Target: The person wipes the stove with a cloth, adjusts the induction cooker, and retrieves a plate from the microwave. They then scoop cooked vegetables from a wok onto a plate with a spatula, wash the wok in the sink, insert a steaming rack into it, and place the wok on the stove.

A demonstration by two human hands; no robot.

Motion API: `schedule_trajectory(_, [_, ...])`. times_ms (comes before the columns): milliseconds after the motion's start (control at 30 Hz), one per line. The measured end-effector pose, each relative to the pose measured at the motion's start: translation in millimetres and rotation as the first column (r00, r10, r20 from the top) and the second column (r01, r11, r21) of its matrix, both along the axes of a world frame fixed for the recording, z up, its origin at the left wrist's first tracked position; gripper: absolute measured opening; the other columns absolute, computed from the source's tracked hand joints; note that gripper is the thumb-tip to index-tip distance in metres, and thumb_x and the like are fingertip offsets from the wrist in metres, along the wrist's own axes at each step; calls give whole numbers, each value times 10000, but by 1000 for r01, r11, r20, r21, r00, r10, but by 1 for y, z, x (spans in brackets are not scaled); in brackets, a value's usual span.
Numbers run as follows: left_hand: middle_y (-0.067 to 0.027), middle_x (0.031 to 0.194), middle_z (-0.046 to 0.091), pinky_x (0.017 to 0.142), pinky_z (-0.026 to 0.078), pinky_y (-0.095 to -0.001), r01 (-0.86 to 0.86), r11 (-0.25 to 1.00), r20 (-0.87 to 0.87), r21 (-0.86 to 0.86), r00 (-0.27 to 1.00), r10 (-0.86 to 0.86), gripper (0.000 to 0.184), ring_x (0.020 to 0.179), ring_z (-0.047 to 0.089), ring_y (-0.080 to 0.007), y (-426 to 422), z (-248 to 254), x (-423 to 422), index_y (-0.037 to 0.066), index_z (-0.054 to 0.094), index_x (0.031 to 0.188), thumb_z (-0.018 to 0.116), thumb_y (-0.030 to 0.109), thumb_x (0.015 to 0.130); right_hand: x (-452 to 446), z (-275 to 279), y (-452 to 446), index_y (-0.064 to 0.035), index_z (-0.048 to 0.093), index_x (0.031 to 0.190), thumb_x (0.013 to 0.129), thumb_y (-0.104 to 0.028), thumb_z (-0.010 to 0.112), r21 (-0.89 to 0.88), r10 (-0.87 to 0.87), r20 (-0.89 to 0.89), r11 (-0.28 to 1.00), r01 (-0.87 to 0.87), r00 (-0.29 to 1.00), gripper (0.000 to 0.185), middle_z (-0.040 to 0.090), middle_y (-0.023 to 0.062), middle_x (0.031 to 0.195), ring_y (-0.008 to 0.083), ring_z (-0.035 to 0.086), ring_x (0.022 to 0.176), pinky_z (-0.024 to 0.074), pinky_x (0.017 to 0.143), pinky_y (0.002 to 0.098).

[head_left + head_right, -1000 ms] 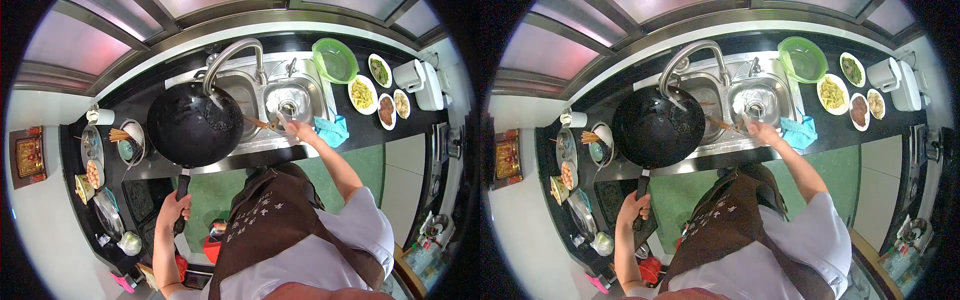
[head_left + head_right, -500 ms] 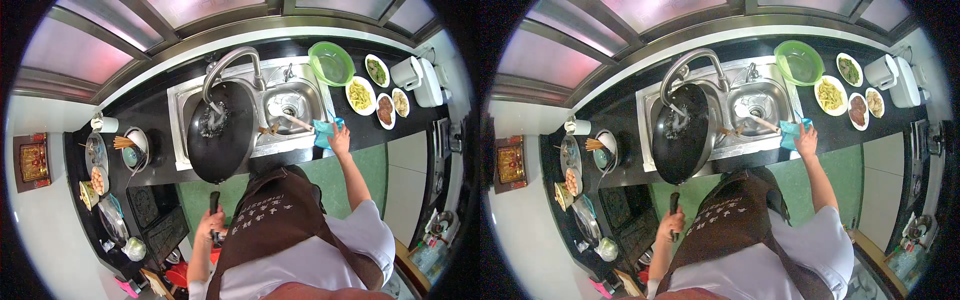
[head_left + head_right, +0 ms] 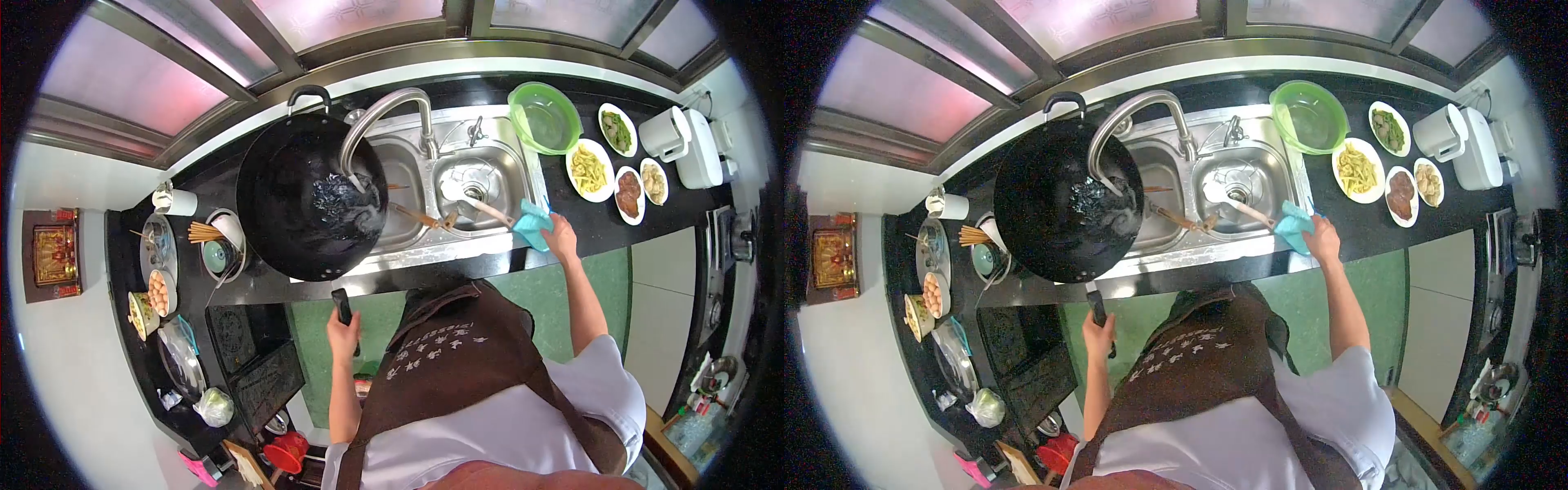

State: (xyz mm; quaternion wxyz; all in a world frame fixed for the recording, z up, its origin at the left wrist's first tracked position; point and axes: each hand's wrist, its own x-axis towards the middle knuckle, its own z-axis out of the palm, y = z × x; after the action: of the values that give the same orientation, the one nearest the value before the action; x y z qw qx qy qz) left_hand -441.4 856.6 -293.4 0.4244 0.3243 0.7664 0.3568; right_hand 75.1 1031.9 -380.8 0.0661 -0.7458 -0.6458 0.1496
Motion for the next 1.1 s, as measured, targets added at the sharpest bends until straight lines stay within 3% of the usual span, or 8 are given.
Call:
schedule_trajectory(133, [-149, 570, 597, 477, 463, -422, 108, 986, -710, -128, 684, -167, 162, 538, 627, -329, -8, 0, -24, 45, 560, 903, 641, 154, 817, -15, 25, 28, -23, 562, 1144, 747, -308, 704, 45, 43, -146, 998, -37, 988, 509, 615, 186, 1059, 348, 591, 1008, 475, 836, 422])
schedule_trajectory(167, [-211, 622, 602, 518, 463, -491, 50, 988, -734, -145, 664, -141, 168, 622, 608, -427, -7, 2, -25, 66, 559, 888, 638, 192, 811, -17, 31, 36, -20, 565, 1139, 752, -306, 701, 65, 83, -161, 995, -74, 983, 500, 616, 186, 1057, 350, 590, 1010, 474, 840, 420])
schedule_trajectory(367, [-212, 624, 598, 513, 456, -491, -39, 971, -772, -237, 614, -164, 215, 610, 601, -425, -2, 14, -19, 52, 522, 830, 667, 208, 797, -74, 122, 63, 10, 572, 1041, 757, -304, 699, -64, 236, -276, 963, -263, 932, 441, 638, 210, 921, 396, 609, 901, 473, 787, 445])
schedule_trajectory(567, [-145, 558, 582, 437, 442, -381, 154, 984, -608, -85, 774, -174, 189, 488, 603, -316, -6, 11, -6, 51, 502, 794, 651, 166, 809, -132, 159, 77, 32, 537, 972, 748, -357, 690, -24, 337, -365, 928, -371, 868, 475, 609, 276, 824, 430, 604, 838, 466, 735, 459])
schedule_trajectory(667, [-64, 531, 543, 415, 399, -297, -12, 996, -29, -88, 1000, 10, 182, 429, 543, -173, 0, 19, 10, 45, 488, 778, 647, 125, 817, -153, 166, 105, 35, 540, 964, 744, -350, 686, 73, 295, -375, 955, -289, 879, 466, 611, 275, 813, 430, 606, 828, 467, 723, 463])
schedule_trajectory(700, [-10, 546, 503, 404, 367, -257, -50, 996, 111, -80, 992, 58, 172, 430, 475, -88, 5, 29, 18, 46, 477, 788, 638, 89, 832, -161, 177, 114, 33, 524, 985, 754, -302, 671, 147, 334, -401, 943, -299, 853, 432, 613, 281, 811, 437, 608, 825, 471, 712, 481])
schedule_trajectory(833, [-3, 568, 469, 406, 368, -255, -67, 992, 444, -106, 890, 108, 145, 418, 435, -92, 8, 62, 33, 45, 473, 829, 616, 67, 843, -193, 171, 155, 17, 480, 1083, 785, -256, 649, 198, 402, -245, 911, -360, 882, 438, 620, 276, 820, 440, 610, 810, 477, 707, 490])
schedule_trajectory(1100, [15, 594, 445, 411, 364, -240, -7, 986, 625, -166, 773, 110, 141, 427, 407, -72, -21, 106, 16, 50, 456, 882, 587, 15, 842, -261, 89, 213, 11, 485, 1022, 821, -261, 633, 255, 456, -279, 884, -392, 845, 369, 628, 281, 841, 455, 605, 853, 486, 744, 516])
